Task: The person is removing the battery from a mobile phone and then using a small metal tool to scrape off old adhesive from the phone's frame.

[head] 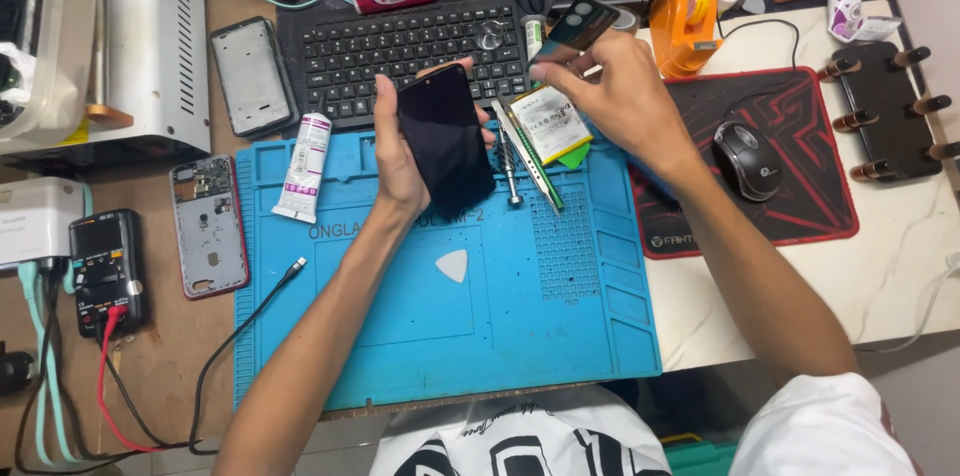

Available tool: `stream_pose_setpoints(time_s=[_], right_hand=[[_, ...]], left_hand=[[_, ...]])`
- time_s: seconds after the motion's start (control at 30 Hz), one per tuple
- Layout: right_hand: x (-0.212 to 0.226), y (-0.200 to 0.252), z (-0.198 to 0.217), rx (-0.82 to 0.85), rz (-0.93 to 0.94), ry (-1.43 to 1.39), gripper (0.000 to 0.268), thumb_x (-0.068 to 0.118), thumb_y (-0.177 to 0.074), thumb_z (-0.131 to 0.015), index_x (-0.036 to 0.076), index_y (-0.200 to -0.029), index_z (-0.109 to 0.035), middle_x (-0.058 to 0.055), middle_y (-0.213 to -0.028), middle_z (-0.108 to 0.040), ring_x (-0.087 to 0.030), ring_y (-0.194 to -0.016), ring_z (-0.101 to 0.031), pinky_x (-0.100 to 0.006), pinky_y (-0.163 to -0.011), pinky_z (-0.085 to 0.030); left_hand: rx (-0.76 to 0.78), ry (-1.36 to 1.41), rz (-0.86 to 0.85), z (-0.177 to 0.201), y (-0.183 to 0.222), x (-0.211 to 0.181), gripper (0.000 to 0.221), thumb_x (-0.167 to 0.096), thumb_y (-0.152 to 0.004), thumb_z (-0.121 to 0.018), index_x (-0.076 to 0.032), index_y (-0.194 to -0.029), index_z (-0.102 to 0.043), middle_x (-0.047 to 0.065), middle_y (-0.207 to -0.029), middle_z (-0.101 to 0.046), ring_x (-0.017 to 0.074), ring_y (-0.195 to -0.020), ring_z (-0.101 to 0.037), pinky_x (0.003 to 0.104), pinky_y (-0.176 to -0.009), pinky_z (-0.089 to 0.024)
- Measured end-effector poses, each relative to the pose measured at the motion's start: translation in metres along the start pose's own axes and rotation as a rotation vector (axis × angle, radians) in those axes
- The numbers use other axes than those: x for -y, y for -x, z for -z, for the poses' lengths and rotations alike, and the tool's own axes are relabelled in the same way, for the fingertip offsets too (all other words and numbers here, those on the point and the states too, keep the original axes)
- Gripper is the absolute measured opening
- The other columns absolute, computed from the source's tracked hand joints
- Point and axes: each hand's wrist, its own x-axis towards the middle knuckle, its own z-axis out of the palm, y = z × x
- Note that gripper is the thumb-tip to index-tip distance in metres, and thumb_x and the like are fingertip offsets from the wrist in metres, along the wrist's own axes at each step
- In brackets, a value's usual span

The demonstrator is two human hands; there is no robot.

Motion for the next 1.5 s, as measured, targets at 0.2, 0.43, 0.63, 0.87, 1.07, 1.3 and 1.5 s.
stream_pose_setpoints(time_s=[0.2,0.43,0.63,0.87,1.07,1.3,1.5], right_hand=[[0.045,-0.013,-0.017,-0.108,0.222,-0.36,0.011,0.006,-0.104,-0.066,-0.004,-0.109,-0.068,-0.013,-0.099,-0.072,-0.02,-0.09,-0.075,-0.029,-0.088,-0.066],[0.04,-0.018,-0.02,0.028,0.055,-0.248,0.022,0.016,-0.097,-0.072,0.004,-0.116,-0.067,-0.006,-0.1,-0.077,-0.011,-0.084,-0.074,-0.025,-0.076,-0.065],[0.017,0.007,-0.03,0.261,-0.181,-0.197,0.017,0.008,-0.092,-0.074,-0.009,-0.091,-0.069,-0.014,-0.07,-0.067,-0.015,-0.059,-0.064,-0.029,-0.057,-0.058],[0.008,0.013,-0.037,0.279,-0.202,-0.179,0.022,0.013,-0.097,-0.072,-0.005,-0.086,-0.066,-0.012,-0.066,-0.069,-0.013,-0.055,-0.065,-0.026,-0.053,-0.057],[0.02,0.02,-0.028,0.316,-0.209,-0.133,0.026,0.018,-0.096,-0.074,-0.005,-0.086,-0.069,-0.014,-0.066,-0.069,-0.017,-0.057,-0.066,-0.031,-0.055,-0.058],[-0.005,0.032,-0.033,0.022,-0.129,0.509,0.04,0.019,-0.095,-0.078,-0.005,-0.125,-0.064,-0.022,-0.096,-0.065,-0.038,-0.09,-0.073,-0.048,-0.065,-0.06],[0.006,0.032,-0.039,0.073,-0.186,0.615,0.058,0.018,-0.087,-0.084,-0.009,-0.131,-0.059,-0.027,-0.096,-0.065,-0.043,-0.089,-0.073,-0.05,-0.062,-0.061]], left_hand=[[-0.088,0.118,0.143,-0.006,-0.007,-0.024,0.09,-0.071,-0.088,-0.031,-0.003,-0.139,-0.058,0.016,-0.088,-0.069,0.0253,-0.077,-0.068,0.039,-0.076,-0.059],[-0.134,0.255,0.167,0.006,0.003,-0.023,0.091,-0.072,-0.089,-0.03,-0.003,-0.142,-0.056,0.016,-0.088,-0.07,0.0284,-0.075,-0.07,0.039,-0.071,-0.056],[0.092,0.292,0.104,0.002,0.005,-0.007,0.096,-0.075,-0.097,-0.015,0.001,-0.128,-0.065,0.022,-0.1,-0.074,0.0322,-0.078,-0.077,0.044,-0.071,-0.068],[0.035,0.18,0.175,-0.011,0.011,-0.021,0.1,-0.075,-0.096,-0.015,0.004,-0.135,-0.061,0.021,-0.081,-0.074,0.0277,-0.075,-0.077,0.039,-0.072,-0.068],[0.068,0.213,0.329,-0.014,0.015,-0.02,0.096,-0.075,-0.095,-0.025,0.004,-0.132,-0.063,0.019,-0.078,-0.075,0.0233,-0.073,-0.077,0.037,-0.068,-0.069],[0.046,0.192,0.331,-0.008,0.015,-0.019,0.094,-0.072,-0.097,-0.023,0.006,-0.131,-0.063,0.02,-0.077,-0.075,0.025,-0.07,-0.077,0.037,-0.063,-0.069],[0.046,0.18,0.326,-0.007,0.015,-0.017,0.094,-0.072,-0.096,-0.025,0.007,-0.13,-0.063,0.019,-0.076,-0.075,0.0247,-0.068,-0.077,0.037,-0.061,-0.069]])
